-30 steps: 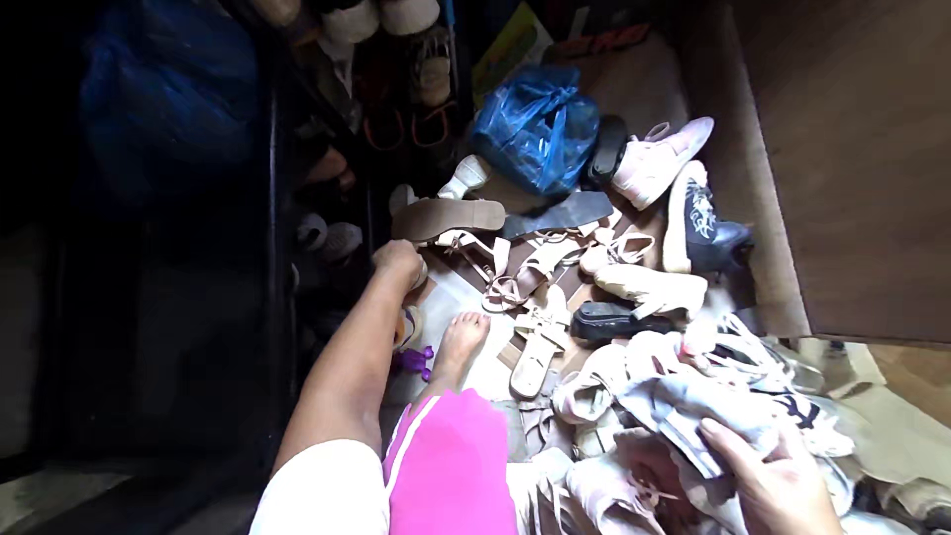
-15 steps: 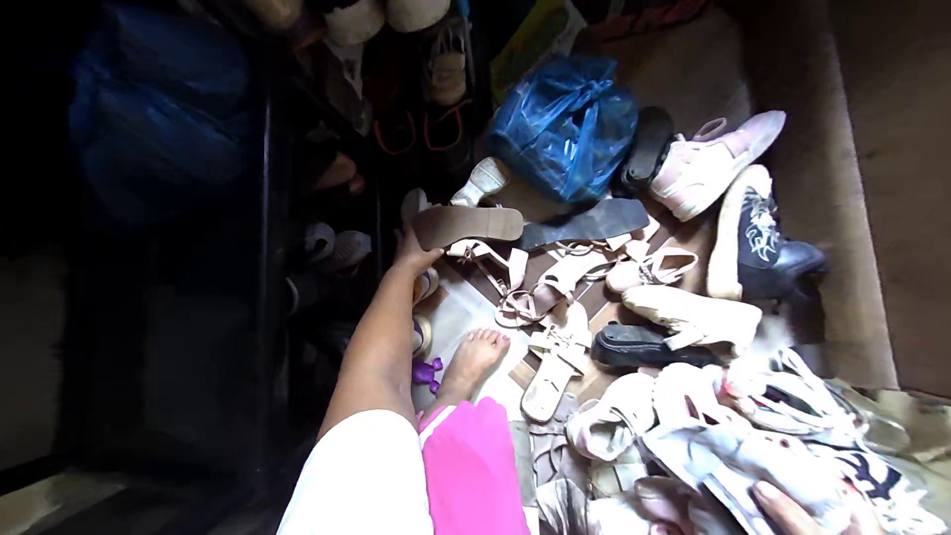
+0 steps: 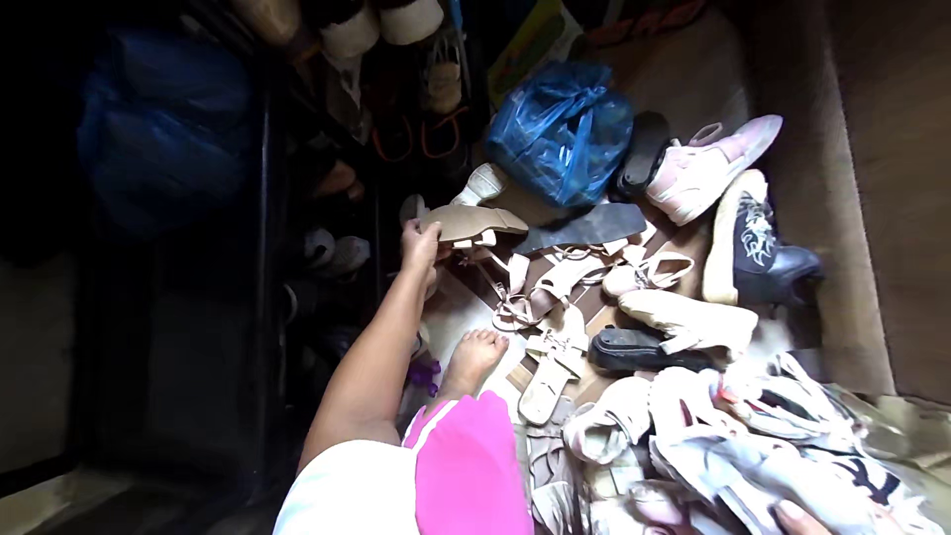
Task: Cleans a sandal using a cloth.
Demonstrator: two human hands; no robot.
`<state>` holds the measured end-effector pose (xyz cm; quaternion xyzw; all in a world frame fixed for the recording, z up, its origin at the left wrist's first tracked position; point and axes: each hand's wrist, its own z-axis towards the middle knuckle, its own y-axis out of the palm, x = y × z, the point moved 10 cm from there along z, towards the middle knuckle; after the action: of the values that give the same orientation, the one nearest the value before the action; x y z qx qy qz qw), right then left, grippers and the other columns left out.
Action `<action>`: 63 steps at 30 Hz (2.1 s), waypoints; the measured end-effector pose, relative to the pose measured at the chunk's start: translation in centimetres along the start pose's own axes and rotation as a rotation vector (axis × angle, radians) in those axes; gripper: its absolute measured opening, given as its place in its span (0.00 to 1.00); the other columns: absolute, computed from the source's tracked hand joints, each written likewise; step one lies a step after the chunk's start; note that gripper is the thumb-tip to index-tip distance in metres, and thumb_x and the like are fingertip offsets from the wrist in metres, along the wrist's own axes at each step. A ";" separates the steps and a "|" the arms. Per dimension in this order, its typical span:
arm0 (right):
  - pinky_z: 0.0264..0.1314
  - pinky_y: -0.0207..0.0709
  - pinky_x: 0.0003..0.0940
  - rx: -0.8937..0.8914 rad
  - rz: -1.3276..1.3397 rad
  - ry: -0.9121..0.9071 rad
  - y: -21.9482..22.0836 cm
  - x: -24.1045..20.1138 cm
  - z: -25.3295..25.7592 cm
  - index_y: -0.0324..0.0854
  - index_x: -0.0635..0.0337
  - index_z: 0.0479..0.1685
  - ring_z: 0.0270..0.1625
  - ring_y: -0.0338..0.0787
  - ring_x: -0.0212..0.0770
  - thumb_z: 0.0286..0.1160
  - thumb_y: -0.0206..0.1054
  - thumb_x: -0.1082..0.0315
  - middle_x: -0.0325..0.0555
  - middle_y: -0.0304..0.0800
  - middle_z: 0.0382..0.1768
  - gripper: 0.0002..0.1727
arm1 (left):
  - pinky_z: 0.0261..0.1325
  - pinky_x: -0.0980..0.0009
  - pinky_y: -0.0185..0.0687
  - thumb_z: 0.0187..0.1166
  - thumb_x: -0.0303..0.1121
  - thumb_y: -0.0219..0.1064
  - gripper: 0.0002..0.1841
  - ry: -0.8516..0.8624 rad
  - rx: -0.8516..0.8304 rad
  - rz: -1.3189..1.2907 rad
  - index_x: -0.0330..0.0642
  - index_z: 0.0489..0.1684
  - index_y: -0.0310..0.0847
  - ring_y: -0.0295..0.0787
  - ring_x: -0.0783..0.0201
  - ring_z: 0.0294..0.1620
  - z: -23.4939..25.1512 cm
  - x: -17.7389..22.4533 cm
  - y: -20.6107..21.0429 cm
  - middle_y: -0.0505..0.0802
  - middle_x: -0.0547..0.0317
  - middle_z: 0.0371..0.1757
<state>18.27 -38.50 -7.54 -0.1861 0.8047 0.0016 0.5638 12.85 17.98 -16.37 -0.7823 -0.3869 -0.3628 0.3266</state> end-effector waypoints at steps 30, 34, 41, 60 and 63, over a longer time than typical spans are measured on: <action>0.68 0.80 0.56 0.077 -0.240 -0.249 -2.4 -11.7 -7.9 0.70 0.69 0.78 0.63 0.89 0.50 0.67 0.75 0.57 0.62 0.88 0.62 0.39 | 0.24 0.81 0.78 0.94 0.40 0.41 0.22 0.361 -1.218 0.022 0.39 0.74 0.71 0.75 0.76 0.18 -47.6 15.9 9.9 0.80 0.65 0.24; 0.51 0.87 0.35 -0.234 0.027 -0.081 0.2 -13.1 -10.6 0.76 0.60 0.71 0.47 0.90 0.32 0.67 0.72 0.60 0.42 0.91 0.49 0.30 | 0.40 0.77 0.77 0.91 0.45 0.43 0.25 0.994 -0.821 0.180 0.35 0.62 0.81 0.80 0.79 0.36 -46.1 18.7 6.7 0.90 0.61 0.48; 0.45 0.87 0.27 -0.722 0.150 -0.027 6.6 -13.9 -16.5 0.77 0.53 0.59 0.39 0.90 0.25 0.64 0.73 0.55 0.29 0.90 0.37 0.24 | 0.56 0.65 0.88 0.42 0.74 0.80 0.47 0.310 -1.139 -0.356 0.48 0.59 0.81 0.92 0.67 0.50 -43.8 6.7 5.1 0.95 0.62 0.47; 0.43 0.90 0.35 -0.010 0.420 -0.632 -0.1 -17.9 -16.0 0.70 0.53 0.63 0.40 0.91 0.32 0.69 0.72 0.73 0.36 0.89 0.43 0.23 | 0.49 0.51 0.91 0.83 0.70 0.16 0.46 -0.051 -1.001 -0.393 0.48 0.67 0.75 0.93 0.51 0.47 -44.2 3.1 5.6 0.93 0.48 0.46; 0.64 0.85 0.46 -0.036 0.050 -0.794 3.5 -16.9 -16.6 0.79 0.68 0.68 0.59 0.89 0.45 0.63 0.79 0.62 0.54 0.88 0.57 0.32 | 0.47 0.61 0.92 0.85 0.69 0.18 0.43 -0.001 -1.039 -0.319 0.52 0.61 0.78 0.94 0.62 0.45 -46.9 3.4 6.2 0.95 0.57 0.43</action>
<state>7.18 -33.73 13.14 -0.1614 0.5283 0.1013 0.8274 4.84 -20.92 9.53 -0.7725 -0.2708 -0.5509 -0.1626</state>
